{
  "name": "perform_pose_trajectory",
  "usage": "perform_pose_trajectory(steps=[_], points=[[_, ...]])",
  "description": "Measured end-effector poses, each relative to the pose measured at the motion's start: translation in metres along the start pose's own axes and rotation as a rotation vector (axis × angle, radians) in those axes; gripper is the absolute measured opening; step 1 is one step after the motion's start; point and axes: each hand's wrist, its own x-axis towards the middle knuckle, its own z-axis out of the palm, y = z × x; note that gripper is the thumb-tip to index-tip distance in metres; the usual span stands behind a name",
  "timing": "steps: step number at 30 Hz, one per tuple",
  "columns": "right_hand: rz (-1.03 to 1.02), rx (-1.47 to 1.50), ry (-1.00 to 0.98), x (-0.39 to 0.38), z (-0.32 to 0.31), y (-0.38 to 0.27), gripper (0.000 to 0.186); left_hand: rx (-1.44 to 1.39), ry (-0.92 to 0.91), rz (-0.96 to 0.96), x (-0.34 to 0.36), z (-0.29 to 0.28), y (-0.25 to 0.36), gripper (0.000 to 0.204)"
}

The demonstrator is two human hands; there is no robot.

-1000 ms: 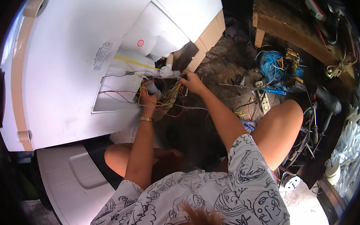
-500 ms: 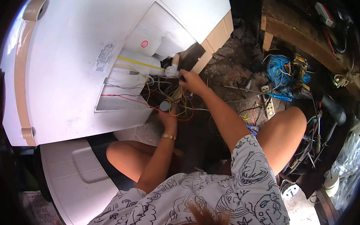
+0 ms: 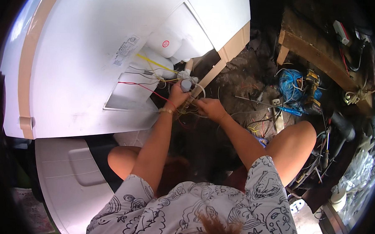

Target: The person connects and organizes electrical wires within a white appliance by hand, sorting through multiple colored wires and joining them together.

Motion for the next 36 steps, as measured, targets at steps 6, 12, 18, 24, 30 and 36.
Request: perform_pose_trajectory(steps=[6,12,18,24,30,36], points=[[-0.338,-0.139,-0.264,0.053,-0.025,-0.025,0.053,0.698,-0.227,-0.092,0.022,0.0,0.001,0.047],[-0.347,-0.193,-0.364,0.077,-0.025,-0.01,0.046,0.237,-0.15,0.231,-0.002,-0.013,0.011,0.033],[-0.475,-0.193,-0.299,0.078,-0.006,-0.031,0.043,0.446,-0.058,-0.067,-0.014,-0.02,-0.038,0.03],[-0.398,-0.199,-0.375,0.088,-0.011,-0.048,0.045,0.503,0.021,-0.109,-0.017,-0.017,-0.046,0.035],[-0.119,-0.368,-0.393,0.11,-0.003,-0.002,0.033,0.376,0.499,0.055,-0.031,0.005,-0.024,0.05],[0.031,-0.233,-0.23,0.112,-0.003,-0.006,0.031,0.146,0.932,-0.053,-0.042,0.008,-0.037,0.048]])
